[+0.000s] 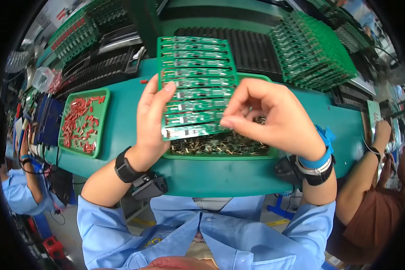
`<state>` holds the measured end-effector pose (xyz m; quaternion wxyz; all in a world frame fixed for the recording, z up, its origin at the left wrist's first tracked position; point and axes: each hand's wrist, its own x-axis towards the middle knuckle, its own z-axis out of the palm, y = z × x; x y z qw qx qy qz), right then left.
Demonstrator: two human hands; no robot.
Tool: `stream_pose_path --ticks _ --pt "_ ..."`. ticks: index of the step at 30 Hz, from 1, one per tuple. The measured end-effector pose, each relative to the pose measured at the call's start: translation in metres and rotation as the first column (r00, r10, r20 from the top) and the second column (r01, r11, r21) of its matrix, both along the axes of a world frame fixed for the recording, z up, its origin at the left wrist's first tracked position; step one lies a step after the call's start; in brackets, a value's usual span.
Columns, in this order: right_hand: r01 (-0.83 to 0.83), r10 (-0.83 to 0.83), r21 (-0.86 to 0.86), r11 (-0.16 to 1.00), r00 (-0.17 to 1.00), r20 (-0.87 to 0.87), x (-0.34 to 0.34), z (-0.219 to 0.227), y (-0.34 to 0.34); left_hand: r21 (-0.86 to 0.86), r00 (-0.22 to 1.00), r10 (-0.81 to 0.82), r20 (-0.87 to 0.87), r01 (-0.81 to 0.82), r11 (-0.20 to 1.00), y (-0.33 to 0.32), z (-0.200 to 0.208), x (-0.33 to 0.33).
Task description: Assembling electronic components onto printed circuit boards at a production station.
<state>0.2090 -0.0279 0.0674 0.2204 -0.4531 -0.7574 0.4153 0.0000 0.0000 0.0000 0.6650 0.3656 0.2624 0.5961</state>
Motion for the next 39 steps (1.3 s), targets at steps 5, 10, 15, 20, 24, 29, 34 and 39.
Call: stream_pose_path --ticks 5,10,15,20,24,29,34,39 --pt "0.131 -0.097 0.069 0.989 0.927 -0.363 -0.028 -0.013 -0.002 0.027 0.999 -0.030 -0.022 0.031 0.999 -0.001 0.001 -0.003" --pt "0.119 -0.097 0.516 0.848 0.993 -0.070 -0.030 -0.015 0.002 0.029 0.998 -0.057 0.011 0.057 0.998 -0.005 0.002 -0.002" --pt "0.094 -0.116 0.605 0.790 0.993 -0.003 -0.034 -0.016 0.002 0.067 0.998 -0.063 0.012 0.062 0.996 -0.008 0.004 0.000" --pt "0.088 -0.107 0.594 0.799 0.994 -0.003 -0.037 -0.019 0.004 0.078 0.998 -0.061 0.011 0.060 0.995 -0.010 0.002 -0.001" --pt "0.043 -0.082 0.587 0.808 0.996 0.040 -0.037 -0.014 0.003 0.065 0.997 -0.068 0.020 0.067 0.996 -0.011 0.003 0.000" --pt "0.041 -0.080 0.602 0.797 0.996 0.039 -0.037 -0.016 0.003 0.059 0.997 -0.071 0.020 0.070 0.996 -0.011 0.003 -0.001" --pt "0.079 -0.104 0.587 0.806 0.994 0.010 -0.036 -0.017 0.000 0.050 0.996 -0.085 0.025 0.084 0.995 -0.011 0.004 0.000" --pt "0.080 -0.104 0.603 0.794 0.995 0.004 -0.037 -0.019 0.001 0.061 0.997 -0.073 0.017 0.071 0.996 -0.011 0.004 0.000"
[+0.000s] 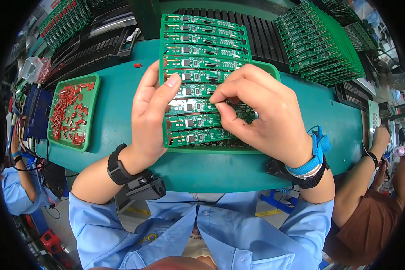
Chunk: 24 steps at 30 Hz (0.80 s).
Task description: Assembling electronic components onto printed circuit boards at a production station.
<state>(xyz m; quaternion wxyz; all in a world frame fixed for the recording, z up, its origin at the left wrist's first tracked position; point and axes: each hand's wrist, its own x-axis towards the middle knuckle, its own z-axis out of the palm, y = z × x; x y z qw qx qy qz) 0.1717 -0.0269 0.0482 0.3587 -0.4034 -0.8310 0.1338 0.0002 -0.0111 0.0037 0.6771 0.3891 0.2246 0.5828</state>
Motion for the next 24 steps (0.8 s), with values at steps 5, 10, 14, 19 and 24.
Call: stream_pose_path --ticks 5,10,14,19,24 --pt "-0.032 0.027 0.062 0.998 0.997 0.074 0.0014 0.0029 -0.0006 0.001 1.000 0.012 -0.004 -0.012 1.000 -0.0007 0.0007 0.0011" --pt "0.005 -0.008 0.068 0.998 0.999 0.047 0.0005 -0.0014 -0.0004 0.007 0.999 0.029 -0.018 -0.028 1.000 0.0000 -0.0010 -0.0002" --pt "0.026 -0.026 0.081 0.996 1.000 0.004 0.0039 0.0024 0.0018 0.017 1.000 0.026 -0.010 -0.026 1.000 0.0011 0.0007 -0.0005" --pt "-0.004 0.004 -0.009 1.000 1.000 -0.022 0.0035 0.0025 0.0037 0.015 0.999 0.034 0.010 -0.034 0.999 -0.0003 0.0022 -0.0011" --pt "-0.082 0.072 0.087 0.993 0.990 0.119 0.0046 0.0050 0.0027 0.029 1.000 0.013 0.009 -0.013 0.999 -0.0007 0.0003 -0.0011"
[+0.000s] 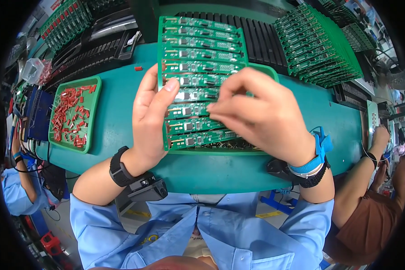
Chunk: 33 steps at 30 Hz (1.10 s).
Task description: Assembling electronic components onto printed circuit boards at a production station.
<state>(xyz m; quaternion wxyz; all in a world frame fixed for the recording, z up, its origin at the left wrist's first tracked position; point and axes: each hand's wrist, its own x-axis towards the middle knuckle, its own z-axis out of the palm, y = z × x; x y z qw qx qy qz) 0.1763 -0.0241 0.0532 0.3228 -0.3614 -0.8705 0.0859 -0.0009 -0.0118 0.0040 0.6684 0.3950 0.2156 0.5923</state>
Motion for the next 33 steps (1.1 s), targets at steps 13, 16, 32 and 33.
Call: stream_pose_path --ticks 13,16,32,33 --pt "0.278 -0.223 -0.132 0.952 0.919 0.326 0.043 -0.006 0.011 -0.042 0.995 0.096 -0.002 -0.096 0.994 0.011 0.005 -0.006" --pt "0.071 0.057 -0.292 0.954 0.912 0.407 0.044 -0.013 0.011 -0.038 0.994 0.105 -0.028 -0.106 0.994 0.010 0.010 -0.004" --pt "0.035 0.058 -0.262 0.964 0.939 0.340 0.048 0.003 0.016 -0.102 0.993 0.116 -0.015 -0.117 0.988 0.014 0.007 -0.008" --pt "0.056 0.014 -0.216 0.975 0.952 0.306 0.051 0.002 0.017 -0.114 0.993 0.114 -0.012 -0.115 0.987 0.015 0.007 -0.005"
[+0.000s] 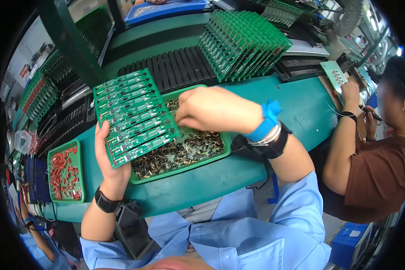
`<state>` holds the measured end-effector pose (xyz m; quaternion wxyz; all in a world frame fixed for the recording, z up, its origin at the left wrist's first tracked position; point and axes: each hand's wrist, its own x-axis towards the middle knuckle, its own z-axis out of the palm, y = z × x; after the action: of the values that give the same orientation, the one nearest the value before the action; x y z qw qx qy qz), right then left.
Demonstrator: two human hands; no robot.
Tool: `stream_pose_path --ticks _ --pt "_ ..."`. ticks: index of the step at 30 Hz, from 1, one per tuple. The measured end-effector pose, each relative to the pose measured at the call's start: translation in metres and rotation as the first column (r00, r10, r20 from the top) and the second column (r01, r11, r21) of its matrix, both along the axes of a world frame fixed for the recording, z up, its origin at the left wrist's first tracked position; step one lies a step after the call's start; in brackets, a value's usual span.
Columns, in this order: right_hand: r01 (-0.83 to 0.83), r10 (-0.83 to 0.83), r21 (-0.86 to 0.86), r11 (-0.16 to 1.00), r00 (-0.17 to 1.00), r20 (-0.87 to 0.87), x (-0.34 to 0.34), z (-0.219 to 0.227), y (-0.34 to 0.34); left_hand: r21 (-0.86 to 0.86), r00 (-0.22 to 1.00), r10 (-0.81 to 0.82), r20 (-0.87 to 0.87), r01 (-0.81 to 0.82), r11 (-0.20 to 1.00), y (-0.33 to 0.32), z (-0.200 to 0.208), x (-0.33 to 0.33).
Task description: Assembling electronic components onto printed circuit boards at a production station.
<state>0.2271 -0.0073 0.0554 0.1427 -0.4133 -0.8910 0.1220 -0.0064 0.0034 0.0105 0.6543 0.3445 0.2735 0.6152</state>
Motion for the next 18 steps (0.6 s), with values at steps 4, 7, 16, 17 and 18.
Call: stream_pose_path --ticks 4,7,16,17,18 --pt "0.064 -0.029 0.134 0.989 0.969 -0.246 -0.006 0.008 -0.003 0.040 1.000 -0.008 -0.022 0.009 0.999 -0.001 -0.009 0.000" --pt "0.044 -0.008 0.087 0.995 0.928 -0.371 -0.027 0.009 -0.015 0.021 0.999 -0.040 0.000 0.040 0.999 -0.004 -0.008 0.004" --pt "0.039 -0.007 0.066 0.997 0.902 -0.431 -0.052 -0.011 -0.022 0.051 0.996 -0.080 -0.040 0.082 0.995 -0.012 -0.005 0.005" --pt "0.047 -0.015 0.065 0.997 0.904 -0.427 -0.051 -0.011 -0.022 0.051 0.995 -0.085 -0.041 0.087 0.995 -0.012 -0.005 0.005" --pt "0.042 -0.003 0.083 0.996 0.904 -0.427 -0.051 -0.011 -0.023 0.052 0.995 -0.090 -0.043 0.092 0.994 -0.013 -0.005 0.005"
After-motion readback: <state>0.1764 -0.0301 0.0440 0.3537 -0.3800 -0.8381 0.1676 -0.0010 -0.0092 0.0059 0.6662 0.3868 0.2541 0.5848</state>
